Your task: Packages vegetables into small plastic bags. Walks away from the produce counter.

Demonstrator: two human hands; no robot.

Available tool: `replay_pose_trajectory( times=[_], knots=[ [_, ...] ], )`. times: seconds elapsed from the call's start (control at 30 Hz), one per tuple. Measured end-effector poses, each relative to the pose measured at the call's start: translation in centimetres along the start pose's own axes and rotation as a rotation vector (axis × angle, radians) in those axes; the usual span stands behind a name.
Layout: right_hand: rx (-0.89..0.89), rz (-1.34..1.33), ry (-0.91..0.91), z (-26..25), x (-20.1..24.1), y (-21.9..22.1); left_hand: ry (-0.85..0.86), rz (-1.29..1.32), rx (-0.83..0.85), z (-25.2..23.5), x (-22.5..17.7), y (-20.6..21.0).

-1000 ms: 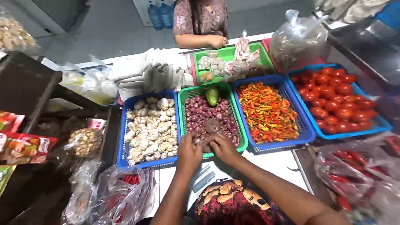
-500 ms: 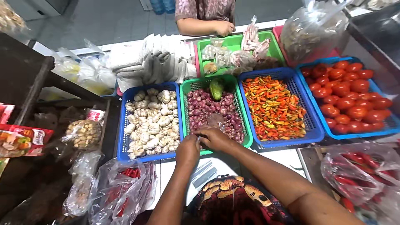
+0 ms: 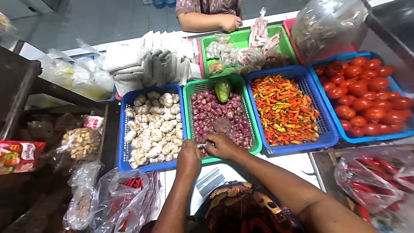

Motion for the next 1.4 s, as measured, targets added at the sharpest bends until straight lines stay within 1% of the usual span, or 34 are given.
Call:
replay_pose_trajectory(
  times=[0.13, 0.2, 0.33, 0.47, 0.5, 0.57, 0.63, 0.67, 0.73, 0.77, 0.83, 0.9, 1.0, 1.1, 1.17, 1.23, 1.3, 1.37, 1.4],
  knots=[
    [-0.027, 0.016, -0.049, -0.3, 0.0, 0.4, 0.145, 0.051, 0.131, -0.6, 0.3, 0.0],
    [-0.049, 0.021, -0.086, -0.2, -0.1, 0.5, 0.205, 0.035, 0.142, -0.8, 0.5, 0.3],
    [-0.066, 0.083, -0.124, 0.3, 0.0, 0.0, 0.255, 0.105, -0.020, -0.8, 1.8, -0.7],
    [-0.082, 0.107, -0.080, 0.3, 0.0, -0.1, 0.283, 0.153, -0.132, -0.7, 3.8, -2.0],
    [-0.108, 0.084, -0.053, 0.3, -0.1, -0.3, 0.278, 0.205, -0.153, -0.5, 3.9, -2.2],
    [-0.196, 0.019, -0.003, 0.7, 0.0, -0.8, 0.168, 0.380, -0.199, -0.1, 3.8, -2.5],
    [-0.281, -0.037, 0.005, 1.1, 0.5, -1.5, 0.006, 0.645, -0.191, 0.2, 2.4, -2.4],
    [-0.317, -0.052, -0.006, 1.4, 1.1, -1.7, -0.041, 0.783, -0.161, 0.3, 1.5, -2.1],
    [-0.375, -0.048, -0.026, 2.0, 2.5, -2.2, -0.024, 1.004, -0.142, 0.2, -0.1, -1.4],
    [-0.397, -0.036, -0.032, 2.2, 3.2, -2.5, 0.011, 1.052, -0.172, 0.1, -0.8, -1.3],
    [-0.425, -0.047, -0.056, 2.9, 4.3, -3.4, 0.100, 1.086, -0.231, -0.2, -2.1, -1.6],
    [-0.473, -0.155, -0.095, 3.5, 5.2, -5.1, 0.209, 1.108, -0.232, -0.2, -3.6, -2.6],
    [-0.569, -0.280, -0.141, 3.7, 6.9, -8.5, 0.393, 1.060, -0.168, -0.2, -5.3, -4.5],
    [-0.562, -0.335, -0.224, 3.3, 8.9, -11.9, 0.539, 0.961, -0.094, -0.6, -6.3, -5.6],
    [-0.528, -0.466, -0.244, 3.1, 9.8, -13.7, 0.573, 0.996, -0.066, -0.6, -7.0, -6.6],
    [-0.510, -0.563, -0.242, 2.9, 10.2, -14.7, 0.579, 1.092, -0.059, -0.4, -7.8, -7.5],
    [-0.500, -0.569, -0.237, 2.9, 10.8, -15.4, 0.568, 1.155, -0.078, 0.0, -8.8, -8.3],
    [-0.466, -0.521, -0.215, 2.9, 11.7, -16.4, 0.530, 1.124, -0.176, 0.1, -9.5, -9.2],
    [-0.425, -0.490, -0.201, 2.9, 12.3, -17.1, 0.542, 1.112, -0.209, 0.1, -9.9, -9.7]
  ],
)
Point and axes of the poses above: each hand's wrist, its own z-axis away from the middle knuckle, its own y-axis out of the palm, x = y × z, the point moved 4 cm from there along -z, towards the middle knuckle, and after that the axes turned 10 degrees about z, right-handed, at the moved point
